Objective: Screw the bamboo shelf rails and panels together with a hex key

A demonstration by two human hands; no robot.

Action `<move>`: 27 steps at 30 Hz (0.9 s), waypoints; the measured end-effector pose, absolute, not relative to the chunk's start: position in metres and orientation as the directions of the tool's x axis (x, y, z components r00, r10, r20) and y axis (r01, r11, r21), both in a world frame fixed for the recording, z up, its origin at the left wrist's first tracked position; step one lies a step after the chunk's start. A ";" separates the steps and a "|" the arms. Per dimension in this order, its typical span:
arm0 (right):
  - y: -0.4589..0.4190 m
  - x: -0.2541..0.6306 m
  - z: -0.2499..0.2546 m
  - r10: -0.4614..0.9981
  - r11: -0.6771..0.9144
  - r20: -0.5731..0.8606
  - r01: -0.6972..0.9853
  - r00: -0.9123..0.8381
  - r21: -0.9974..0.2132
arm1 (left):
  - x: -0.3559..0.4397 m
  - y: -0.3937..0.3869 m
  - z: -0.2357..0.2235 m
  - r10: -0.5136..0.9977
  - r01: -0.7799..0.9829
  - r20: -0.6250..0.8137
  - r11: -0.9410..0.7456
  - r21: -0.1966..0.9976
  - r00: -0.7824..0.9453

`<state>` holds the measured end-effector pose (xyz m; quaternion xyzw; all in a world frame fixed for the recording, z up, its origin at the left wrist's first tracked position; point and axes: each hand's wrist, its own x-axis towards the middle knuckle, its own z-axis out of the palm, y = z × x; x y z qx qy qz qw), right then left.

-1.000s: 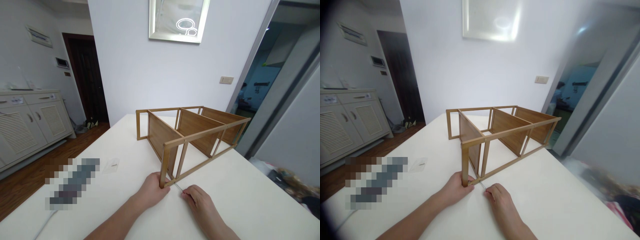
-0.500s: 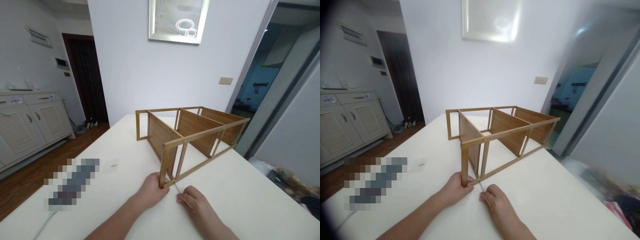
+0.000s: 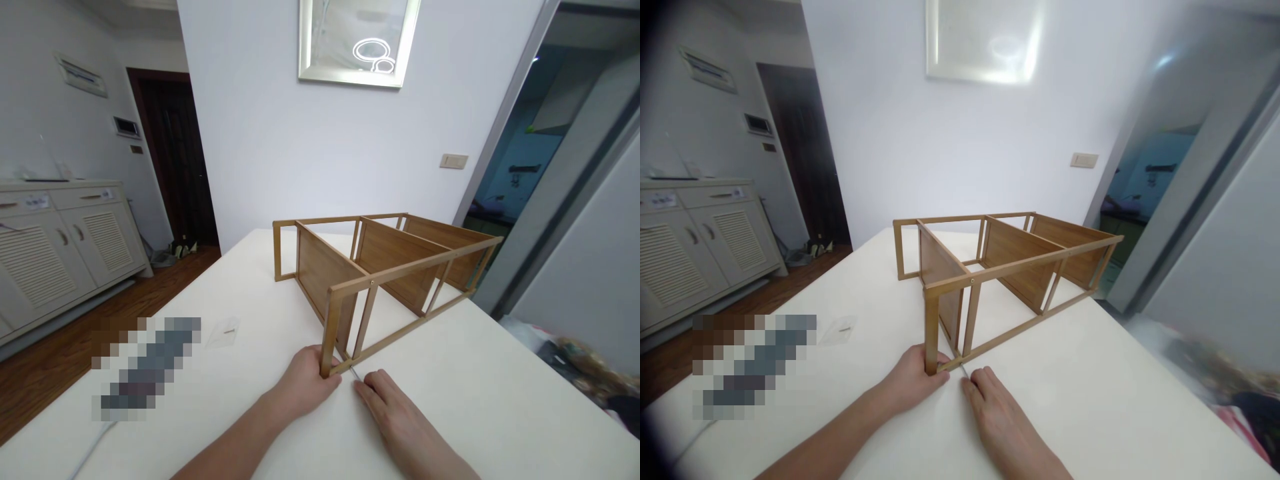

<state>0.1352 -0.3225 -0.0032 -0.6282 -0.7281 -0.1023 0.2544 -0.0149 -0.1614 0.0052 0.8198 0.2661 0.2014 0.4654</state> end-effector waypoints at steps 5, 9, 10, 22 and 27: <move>-0.321 0.145 -0.024 0.789 0.154 0.612 0.949 0.049 -0.275 | -0.015 -0.162 0.007 0.626 0.258 0.064 -0.410 0.875 0.777; -0.324 0.145 -0.022 0.817 0.092 0.556 0.916 0.156 -0.392 | -0.015 -0.163 0.009 0.621 0.261 0.058 -0.411 0.874 0.782; -0.325 0.144 -0.018 0.830 0.091 0.533 0.904 0.163 -0.418 | -0.015 -0.163 0.009 0.620 0.263 0.058 -0.414 0.871 0.783; -0.327 0.139 -0.002 0.796 0.078 0.586 0.933 0.154 -0.352 | -0.015 -0.162 0.005 0.631 0.254 0.054 -0.387 0.887 0.774; -0.330 0.134 0.000 0.761 0.102 0.649 0.987 0.004 -0.125 | -0.015 -0.161 0.004 0.633 0.256 0.061 -0.397 0.882 0.772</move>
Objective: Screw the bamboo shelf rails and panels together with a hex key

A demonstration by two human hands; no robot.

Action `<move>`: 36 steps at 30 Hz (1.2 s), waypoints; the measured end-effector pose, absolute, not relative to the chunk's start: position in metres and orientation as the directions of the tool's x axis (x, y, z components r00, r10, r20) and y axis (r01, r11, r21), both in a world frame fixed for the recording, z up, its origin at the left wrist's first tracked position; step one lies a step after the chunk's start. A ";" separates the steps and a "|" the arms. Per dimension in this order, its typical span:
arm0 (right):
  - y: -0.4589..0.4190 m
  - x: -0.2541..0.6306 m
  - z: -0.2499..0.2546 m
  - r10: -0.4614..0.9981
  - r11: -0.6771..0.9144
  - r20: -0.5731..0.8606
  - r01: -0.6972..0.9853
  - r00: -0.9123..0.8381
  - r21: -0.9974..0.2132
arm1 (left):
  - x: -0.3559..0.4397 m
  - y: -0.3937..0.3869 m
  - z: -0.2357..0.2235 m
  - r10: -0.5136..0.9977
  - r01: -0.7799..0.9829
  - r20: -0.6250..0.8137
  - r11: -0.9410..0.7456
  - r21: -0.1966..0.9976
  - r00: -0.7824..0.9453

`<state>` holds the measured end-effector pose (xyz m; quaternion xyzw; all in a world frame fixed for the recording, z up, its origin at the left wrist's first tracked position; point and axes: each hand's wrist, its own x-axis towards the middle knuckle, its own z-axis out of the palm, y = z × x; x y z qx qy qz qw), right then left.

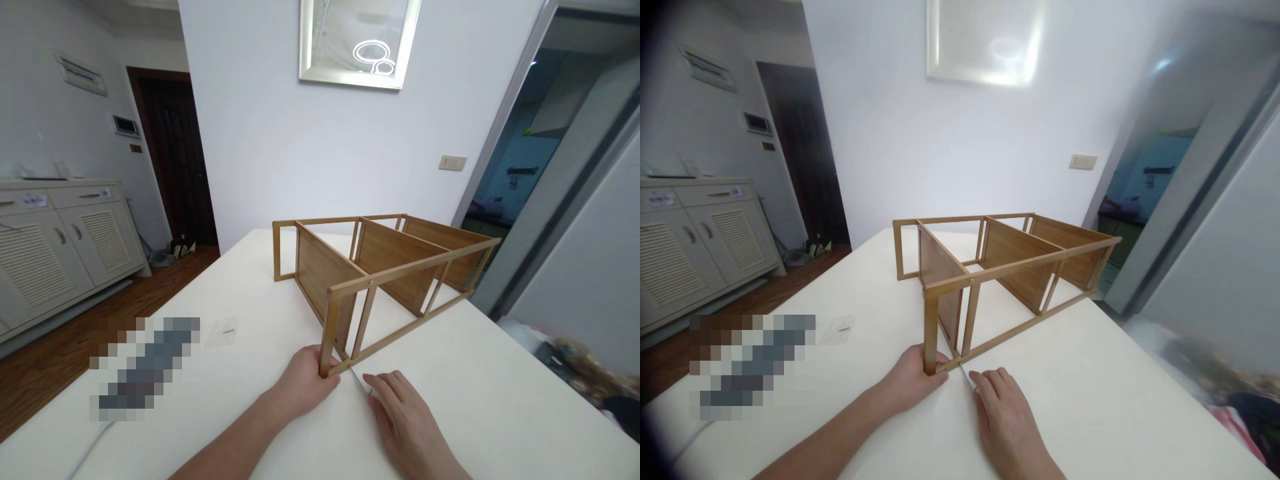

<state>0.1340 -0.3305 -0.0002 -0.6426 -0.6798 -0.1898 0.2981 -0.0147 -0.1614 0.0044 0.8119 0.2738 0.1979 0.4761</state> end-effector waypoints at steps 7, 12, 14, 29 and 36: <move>-0.333 0.133 -0.001 0.732 0.061 0.671 0.993 -0.115 0.104 | -0.015 -0.162 0.004 0.638 0.256 0.052 -0.381 0.889 0.769; -0.335 0.129 0.003 0.739 0.044 0.656 0.982 -0.154 0.182 | -0.016 -0.162 0.005 0.632 0.258 0.048 -0.383 0.887 0.773; -0.336 0.128 0.005 0.749 0.033 0.644 0.980 -0.156 0.199 | -0.016 -0.162 0.005 0.635 0.261 0.049 -0.386 0.885 0.771; -0.330 0.130 -0.004 0.732 -0.041 0.658 0.953 -0.175 0.299 | -0.015 -0.161 0.003 0.635 0.257 0.069 -0.407 0.877 0.769; -0.328 0.137 -0.010 0.751 0.008 0.660 0.999 -0.031 0.037 | -0.016 -0.162 0.006 0.635 0.262 0.059 -0.399 0.879 0.770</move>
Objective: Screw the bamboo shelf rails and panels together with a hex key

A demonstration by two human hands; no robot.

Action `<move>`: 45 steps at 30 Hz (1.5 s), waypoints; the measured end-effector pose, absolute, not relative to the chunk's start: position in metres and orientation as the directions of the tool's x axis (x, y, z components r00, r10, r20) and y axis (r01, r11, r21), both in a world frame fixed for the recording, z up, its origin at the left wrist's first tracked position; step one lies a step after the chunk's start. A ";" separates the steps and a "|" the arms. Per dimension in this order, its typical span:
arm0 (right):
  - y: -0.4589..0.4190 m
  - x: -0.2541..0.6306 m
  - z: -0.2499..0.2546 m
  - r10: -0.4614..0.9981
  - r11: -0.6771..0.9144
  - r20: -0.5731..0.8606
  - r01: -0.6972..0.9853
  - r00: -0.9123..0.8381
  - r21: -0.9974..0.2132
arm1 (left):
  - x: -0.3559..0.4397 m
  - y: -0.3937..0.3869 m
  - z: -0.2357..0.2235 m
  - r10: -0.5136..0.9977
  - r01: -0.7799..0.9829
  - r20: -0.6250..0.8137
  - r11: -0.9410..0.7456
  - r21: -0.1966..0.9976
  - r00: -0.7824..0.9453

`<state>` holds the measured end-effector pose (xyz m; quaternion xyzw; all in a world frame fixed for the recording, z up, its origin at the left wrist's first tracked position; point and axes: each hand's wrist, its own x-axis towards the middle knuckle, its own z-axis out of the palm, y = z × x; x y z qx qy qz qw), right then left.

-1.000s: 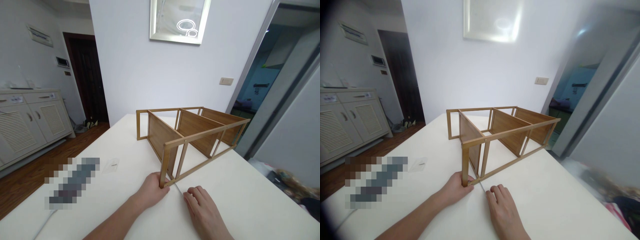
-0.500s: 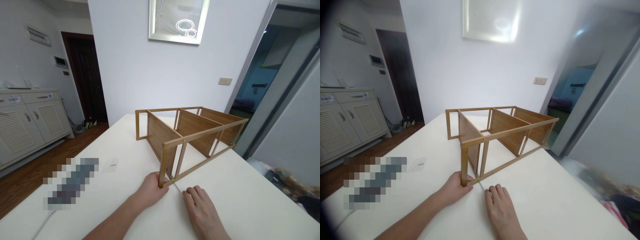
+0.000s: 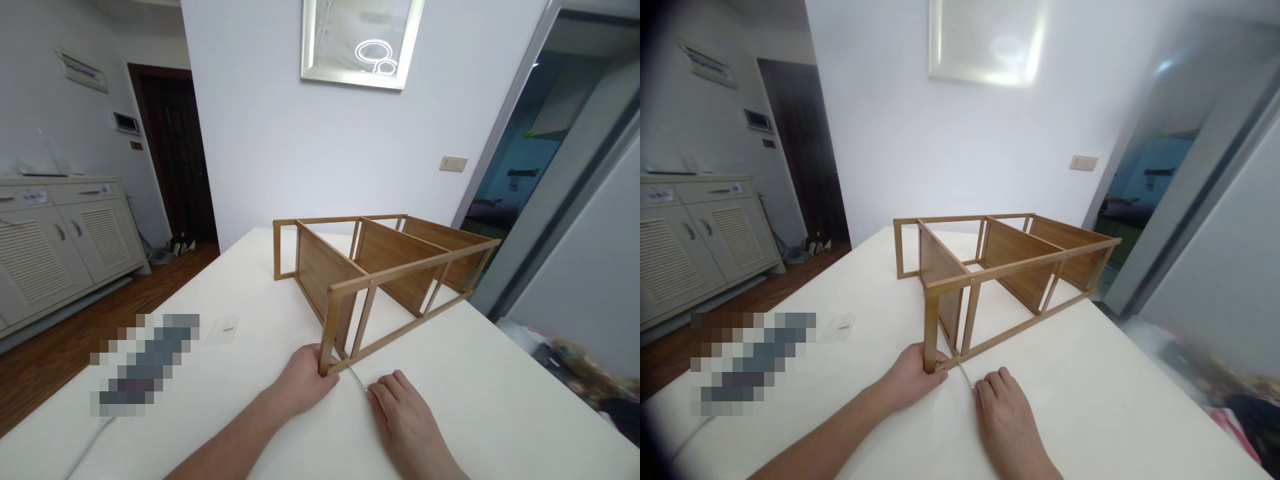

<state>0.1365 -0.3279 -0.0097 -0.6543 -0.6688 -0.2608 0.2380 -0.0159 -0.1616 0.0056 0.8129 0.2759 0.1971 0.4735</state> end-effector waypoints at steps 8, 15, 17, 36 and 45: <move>-0.329 0.134 -0.001 0.805 0.047 0.592 0.993 0.027 -0.110 | -0.016 -0.161 0.005 0.618 0.248 0.072 -0.416 0.875 0.783; -0.326 0.133 -0.002 0.816 0.028 0.571 0.978 0.096 -0.205 | -0.016 -0.163 0.006 0.608 0.245 0.080 -0.433 0.867 0.790; -0.326 0.131 0.000 0.827 0.025 0.552 0.973 0.108 -0.227 | -0.016 -0.163 0.007 0.600 0.240 0.099 -0.459 0.855 0.793; -0.329 0.147 -0.027 0.734 0.091 0.662 0.945 0.150 -0.315 | -0.017 -0.164 0.012 0.603 0.255 0.090 -0.462 0.849 0.793; -0.329 0.145 -0.018 0.720 0.088 0.675 0.944 0.161 -0.318 | -0.018 -0.164 0.013 0.617 0.267 0.073 -0.440 0.857 0.783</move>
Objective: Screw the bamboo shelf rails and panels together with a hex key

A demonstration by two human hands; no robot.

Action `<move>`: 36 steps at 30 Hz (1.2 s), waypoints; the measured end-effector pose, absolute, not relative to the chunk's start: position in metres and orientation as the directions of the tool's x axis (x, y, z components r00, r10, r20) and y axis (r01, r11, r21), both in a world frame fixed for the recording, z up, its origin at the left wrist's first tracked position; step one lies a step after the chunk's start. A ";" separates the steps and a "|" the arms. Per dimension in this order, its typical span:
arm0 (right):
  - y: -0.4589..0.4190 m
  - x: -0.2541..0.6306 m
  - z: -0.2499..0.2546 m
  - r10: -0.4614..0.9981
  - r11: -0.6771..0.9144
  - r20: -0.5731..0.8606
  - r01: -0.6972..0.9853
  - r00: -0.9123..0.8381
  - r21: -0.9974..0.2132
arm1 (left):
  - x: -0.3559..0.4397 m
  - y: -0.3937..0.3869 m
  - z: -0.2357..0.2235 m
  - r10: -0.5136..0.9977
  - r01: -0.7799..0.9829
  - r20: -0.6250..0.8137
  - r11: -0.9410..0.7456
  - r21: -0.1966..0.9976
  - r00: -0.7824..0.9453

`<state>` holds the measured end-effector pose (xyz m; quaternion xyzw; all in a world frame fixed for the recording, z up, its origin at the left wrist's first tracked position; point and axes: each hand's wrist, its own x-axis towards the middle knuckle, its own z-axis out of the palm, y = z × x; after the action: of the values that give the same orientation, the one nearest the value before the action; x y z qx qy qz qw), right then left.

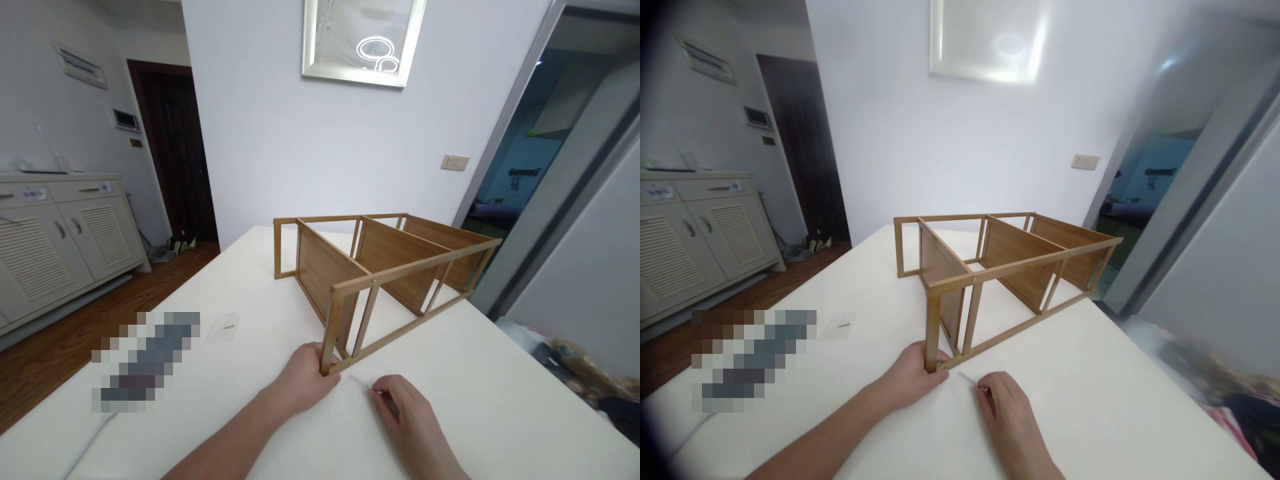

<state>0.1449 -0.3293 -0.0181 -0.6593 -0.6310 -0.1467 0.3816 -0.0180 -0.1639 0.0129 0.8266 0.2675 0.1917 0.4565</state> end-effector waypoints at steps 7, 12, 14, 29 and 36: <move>-0.329 0.145 -0.021 0.690 0.140 0.712 0.942 0.129 -0.305 | -0.018 -0.164 0.012 0.615 0.262 0.077 -0.442 0.858 0.784; -0.327 0.139 -0.022 0.692 0.142 0.720 0.969 0.050 -0.204 | -0.018 -0.164 0.012 0.606 0.261 0.079 -0.452 0.853 0.792; -0.327 0.135 -0.016 0.702 0.131 0.712 0.985 -0.011 -0.114 | -0.018 -0.164 0.013 0.602 0.262 0.078 -0.457 0.850 0.795; -0.320 0.128 -0.003 0.707 0.037 0.700 0.994 -0.099 0.102 | -0.017 -0.163 0.010 0.623 0.274 0.079 -0.450 0.850 0.779; -0.321 0.130 -0.004 0.683 0.026 0.729 0.999 -0.037 0.026 | -0.017 -0.163 0.008 0.618 0.271 0.074 -0.445 0.853 0.783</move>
<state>0.1297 -0.3213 -0.0042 -0.6366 -0.6608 -0.2860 0.2761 -0.0172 -0.1626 0.0083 0.8283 0.2682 0.1913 0.4531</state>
